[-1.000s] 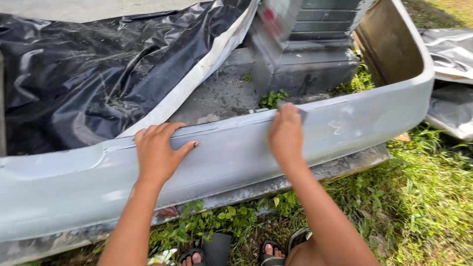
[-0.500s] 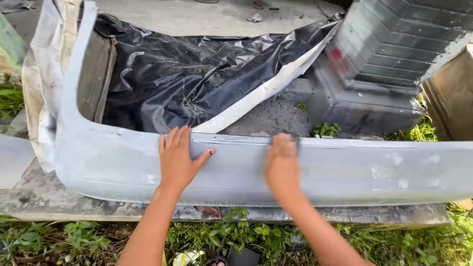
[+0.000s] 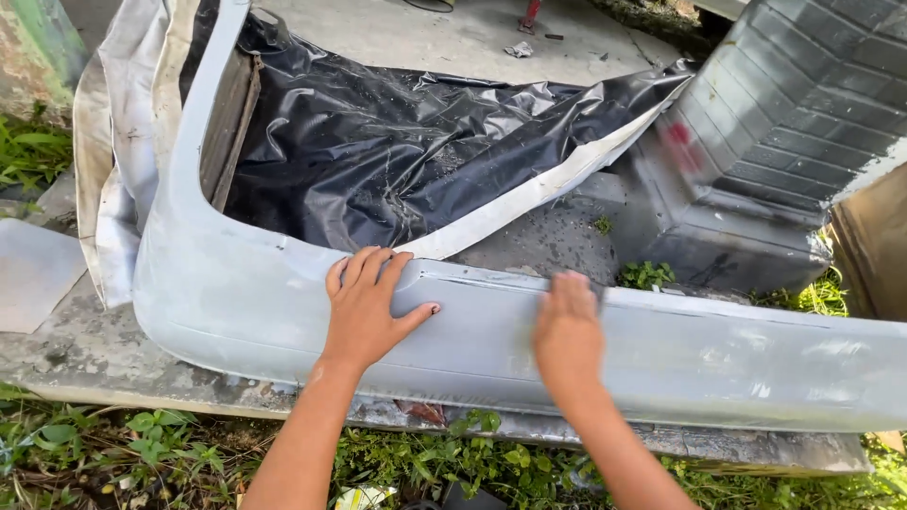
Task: The person sands the surface of a grey car bumper using a sanding block and water. They repeatedly dip the sanding block into a bucket of water and rub it along the bumper's surface to smooth it.
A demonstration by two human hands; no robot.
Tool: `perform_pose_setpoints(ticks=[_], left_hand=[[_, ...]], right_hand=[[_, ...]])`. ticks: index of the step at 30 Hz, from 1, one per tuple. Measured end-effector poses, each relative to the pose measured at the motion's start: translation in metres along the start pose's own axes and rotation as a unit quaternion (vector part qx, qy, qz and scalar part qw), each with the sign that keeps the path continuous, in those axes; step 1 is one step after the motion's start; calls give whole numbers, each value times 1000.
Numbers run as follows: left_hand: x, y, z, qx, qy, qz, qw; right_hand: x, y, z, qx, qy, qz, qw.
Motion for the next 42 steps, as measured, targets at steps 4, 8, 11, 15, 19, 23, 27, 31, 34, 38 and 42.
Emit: perform_pose_setpoints(ticks=[4,8,11,15,19,23,27,31,34,38,42], left_hand=[[-4,-5,-2,-2,-18,-10,1000],[-2,-4,-1,-20,-3,0,1000],[3,-5,-1,-15,2,-5,1000],[-6,-3,-1,-59,90,51,993],[3,-6,2,-3,9,-43,999],[-1,-6,-2,-14,1,-25,1000],[7,-3,0,-18,22,-19,999],[3,-4,1,2,43,-46,998],[5,-6,-3,-2,54,-65,996],[4,-8,1,-9,48,-43,998],[-17,-17,-1,-12,31,-15,999]], right_hand=[[-34,-114,16,84,32,56,994],[-14,-88,12,124,24,80,989],[22,11,3,58,10,48,997],[44,44,-10,-185,-138,63,971],[-7,-49,1,-47,23,52,997],[-12,-116,10,68,-1,144,987],[-1,7,0,1,-30,97,995],[51,106,-22,-81,-29,13,996],[9,103,-34,-133,-25,-10,991],[-14,-63,10,31,44,56,997],[-35,-142,13,133,19,116,984]])
Point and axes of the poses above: each hand's wrist, its own z-axis towards the middle knuckle, its own x-axis out of the back of the hand, y = z × x, the point moved 6 cm from there along z, towards the middle knuckle, and after that the axes turned 10 degrees about z, right-handed, at the moved point
